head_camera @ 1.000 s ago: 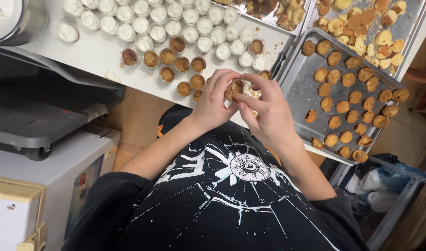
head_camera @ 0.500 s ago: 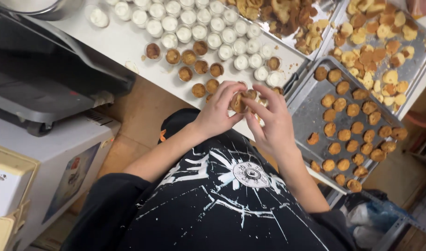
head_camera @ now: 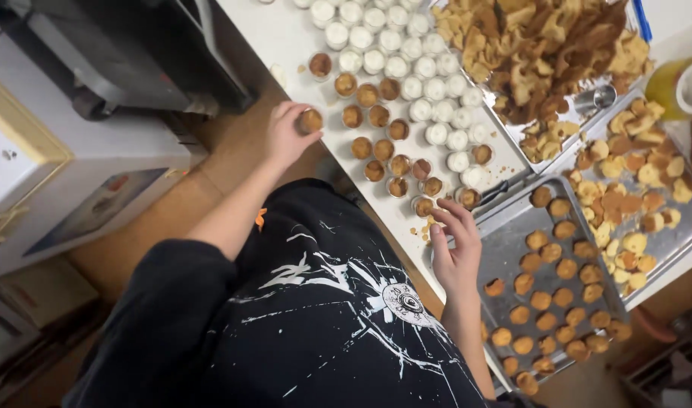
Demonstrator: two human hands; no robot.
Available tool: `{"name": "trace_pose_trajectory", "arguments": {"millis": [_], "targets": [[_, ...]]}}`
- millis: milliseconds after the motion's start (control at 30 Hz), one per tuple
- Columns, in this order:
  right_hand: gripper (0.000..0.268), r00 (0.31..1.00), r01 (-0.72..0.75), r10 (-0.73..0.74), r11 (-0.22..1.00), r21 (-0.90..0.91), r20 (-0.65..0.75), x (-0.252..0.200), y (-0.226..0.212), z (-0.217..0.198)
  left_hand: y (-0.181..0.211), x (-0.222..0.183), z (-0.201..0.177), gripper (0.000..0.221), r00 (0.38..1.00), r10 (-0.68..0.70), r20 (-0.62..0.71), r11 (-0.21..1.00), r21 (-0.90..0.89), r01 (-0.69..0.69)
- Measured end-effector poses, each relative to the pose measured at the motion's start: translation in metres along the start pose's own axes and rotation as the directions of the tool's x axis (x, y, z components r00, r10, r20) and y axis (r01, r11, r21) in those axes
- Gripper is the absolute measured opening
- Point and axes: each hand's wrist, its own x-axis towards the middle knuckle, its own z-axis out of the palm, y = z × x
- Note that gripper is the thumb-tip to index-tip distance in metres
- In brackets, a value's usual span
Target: Assembling small desserts by placing pastry puffs into cups of cream and mixing ingredients with a hand mixer.
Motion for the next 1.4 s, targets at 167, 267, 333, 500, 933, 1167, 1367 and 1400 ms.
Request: {"name": "trace_pose_trajectory", "arguments": {"millis": [167,267,333,500,933,1167,1367,1400], "targets": [[0.021,0.998,0.052,-0.052,0.999,-0.015,0.032,0.022,-0.006,0.013,-0.019,0.039,0.041,0.056,0.994,0.082,0.071,0.995,-0.061,-0.077],[0.021,0.999,0.01,-0.009,1.0,-0.023,0.039,0.043,-0.013,0.034,-0.033,0.047,0.056,0.06,0.989,0.022,0.145,0.998,-0.062,-0.013],[0.022,1.0,-0.008,0.008,1.0,0.013,0.004,0.067,-0.02,0.056,-0.047,0.049,0.057,0.072,0.96,0.128,0.251,0.987,-0.122,-0.1],[0.025,0.995,0.091,-0.093,0.995,0.05,0.042,0.179,-0.081,0.135,-0.09,0.095,-0.026,0.057,0.97,0.136,0.201,0.941,-0.333,-0.063],[0.066,0.851,0.508,-0.511,0.859,0.059,0.119,0.536,-0.218,0.343,-0.137,0.277,-0.138,0.029,0.911,-0.363,0.193,0.734,-0.543,0.408],[0.028,0.945,0.288,-0.309,0.941,0.177,0.107,0.503,-0.226,0.337,-0.135,0.271,-0.124,0.023,0.868,-0.365,0.336,0.503,-0.714,0.487],[0.02,0.941,0.315,-0.336,0.91,0.271,0.035,0.495,-0.227,0.34,-0.13,0.259,-0.111,0.023,0.881,-0.36,0.306,0.518,-0.72,0.461],[0.022,0.932,0.356,-0.359,0.894,0.272,-0.039,0.495,-0.226,0.34,-0.128,0.258,-0.114,0.023,0.879,-0.366,0.306,0.496,-0.735,0.462]]}}
